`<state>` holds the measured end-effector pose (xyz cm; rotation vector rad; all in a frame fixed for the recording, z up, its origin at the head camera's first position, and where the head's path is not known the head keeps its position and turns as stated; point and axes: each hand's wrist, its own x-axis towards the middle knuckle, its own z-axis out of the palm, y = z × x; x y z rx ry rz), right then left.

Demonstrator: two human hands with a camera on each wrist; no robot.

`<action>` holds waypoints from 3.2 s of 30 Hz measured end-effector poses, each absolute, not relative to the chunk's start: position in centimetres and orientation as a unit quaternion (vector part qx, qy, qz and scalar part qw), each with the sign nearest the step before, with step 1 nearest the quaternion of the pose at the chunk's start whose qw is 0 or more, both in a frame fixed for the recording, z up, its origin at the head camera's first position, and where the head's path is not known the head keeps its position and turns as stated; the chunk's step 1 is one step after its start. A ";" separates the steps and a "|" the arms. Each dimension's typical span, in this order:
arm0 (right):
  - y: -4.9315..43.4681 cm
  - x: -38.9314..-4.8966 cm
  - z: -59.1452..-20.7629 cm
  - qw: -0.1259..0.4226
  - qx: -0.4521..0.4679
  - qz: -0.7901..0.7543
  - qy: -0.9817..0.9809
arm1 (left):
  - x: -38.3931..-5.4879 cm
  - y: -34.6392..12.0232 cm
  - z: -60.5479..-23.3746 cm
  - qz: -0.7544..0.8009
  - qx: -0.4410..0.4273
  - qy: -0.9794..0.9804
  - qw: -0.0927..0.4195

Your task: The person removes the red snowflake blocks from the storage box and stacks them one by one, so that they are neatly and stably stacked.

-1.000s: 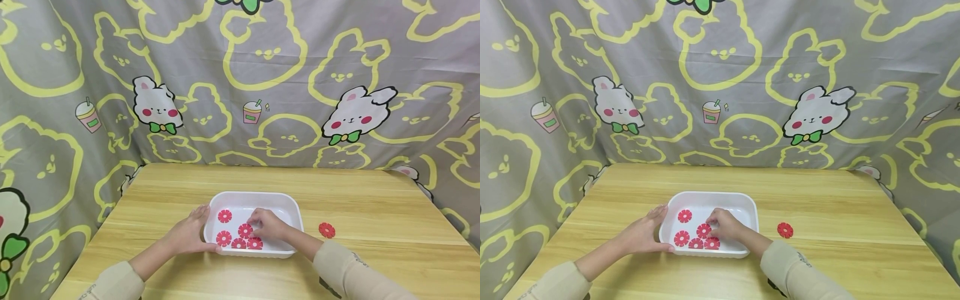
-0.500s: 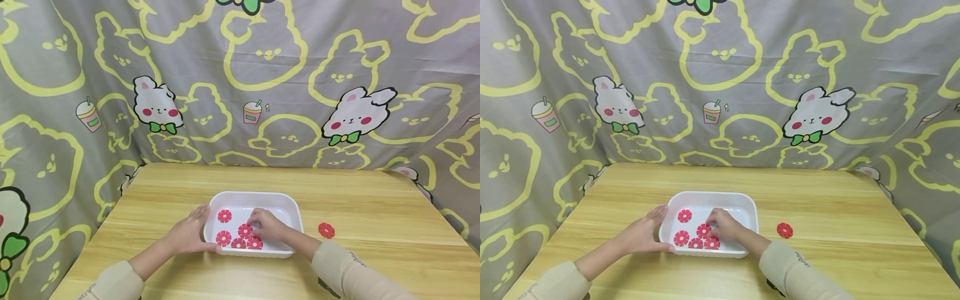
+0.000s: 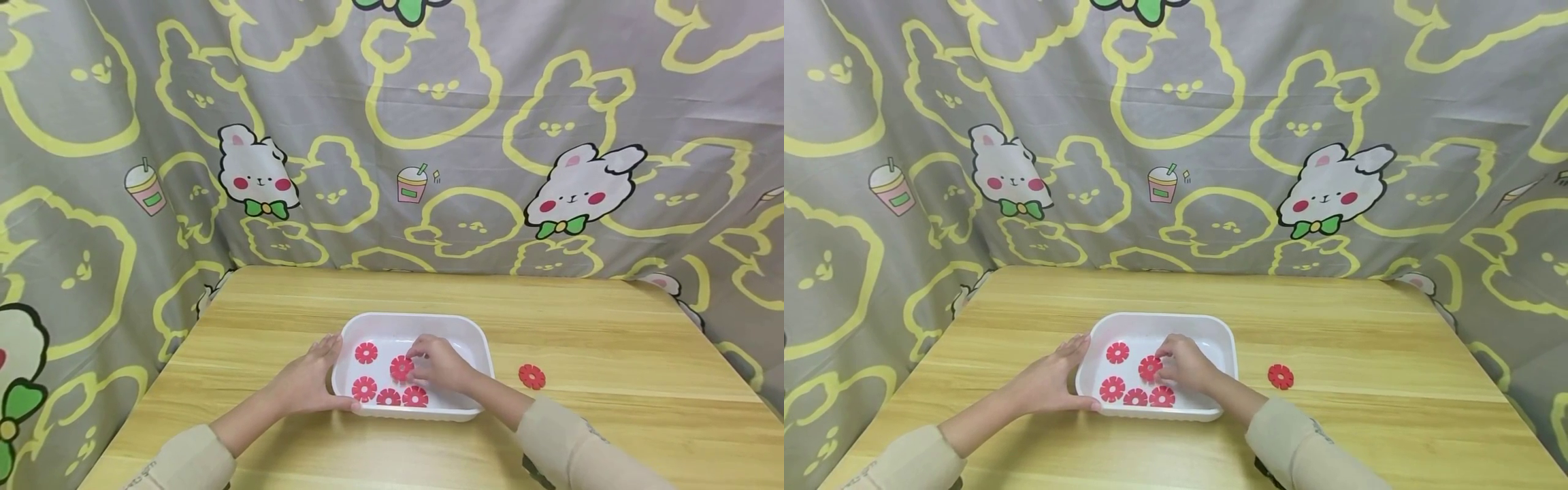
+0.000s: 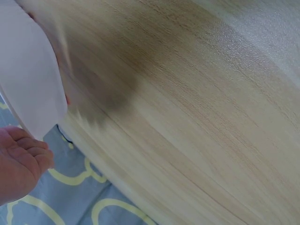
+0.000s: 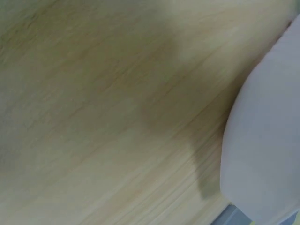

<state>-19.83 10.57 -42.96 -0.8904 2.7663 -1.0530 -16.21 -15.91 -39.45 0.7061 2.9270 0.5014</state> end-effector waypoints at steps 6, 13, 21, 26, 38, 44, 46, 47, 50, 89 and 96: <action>11.4 -19.6 -42.1 -0.011 -0.294 -0.349 0.890 | -16.2 -16.0 -39.4 0.164 0.230 0.958 0.042; 12.5 -19.3 -41.5 -0.060 -0.285 -0.350 0.890 | -16.2 -16.0 -39.5 0.161 0.235 0.958 0.043; 13.8 -18.6 -41.0 -0.088 -0.276 -0.356 0.888 | -16.2 -15.9 -39.6 0.160 0.235 0.958 0.044; 14.6 -18.1 -41.1 -0.130 -0.273 -0.360 0.883 | -16.3 -15.8 -39.5 0.160 0.234 0.958 0.046; 17.0 -17.0 -41.3 -0.172 -0.227 -0.350 0.892 | -16.2 -15.8 -39.5 0.159 0.230 0.959 0.050; 18.4 -16.5 -41.5 -0.245 -0.239 -0.338 0.877 | -16.2 -15.8 -39.4 0.159 0.225 0.960 0.054; 19.0 -16.4 -41.5 -0.260 -0.240 -0.338 0.872 | -16.2 -15.8 -39.4 0.158 0.225 0.960 0.054; 19.2 -16.3 -41.5 -0.264 -0.238 -0.338 0.871 | -16.2 -15.8 -39.4 0.159 0.225 0.960 0.054; 20.1 -16.0 -41.6 -0.271 -0.230 -0.338 0.871 | -16.2 -15.8 -39.4 0.159 0.227 0.959 0.053; 27.7 -13.4 -45.1 -0.229 -0.083 -0.320 0.916 | -16.1 -15.9 -39.5 0.154 0.231 0.959 0.055; 28.1 -13.3 -45.6 -0.191 -0.055 -0.332 0.922 | -16.2 -15.9 -39.6 0.154 0.233 0.959 0.051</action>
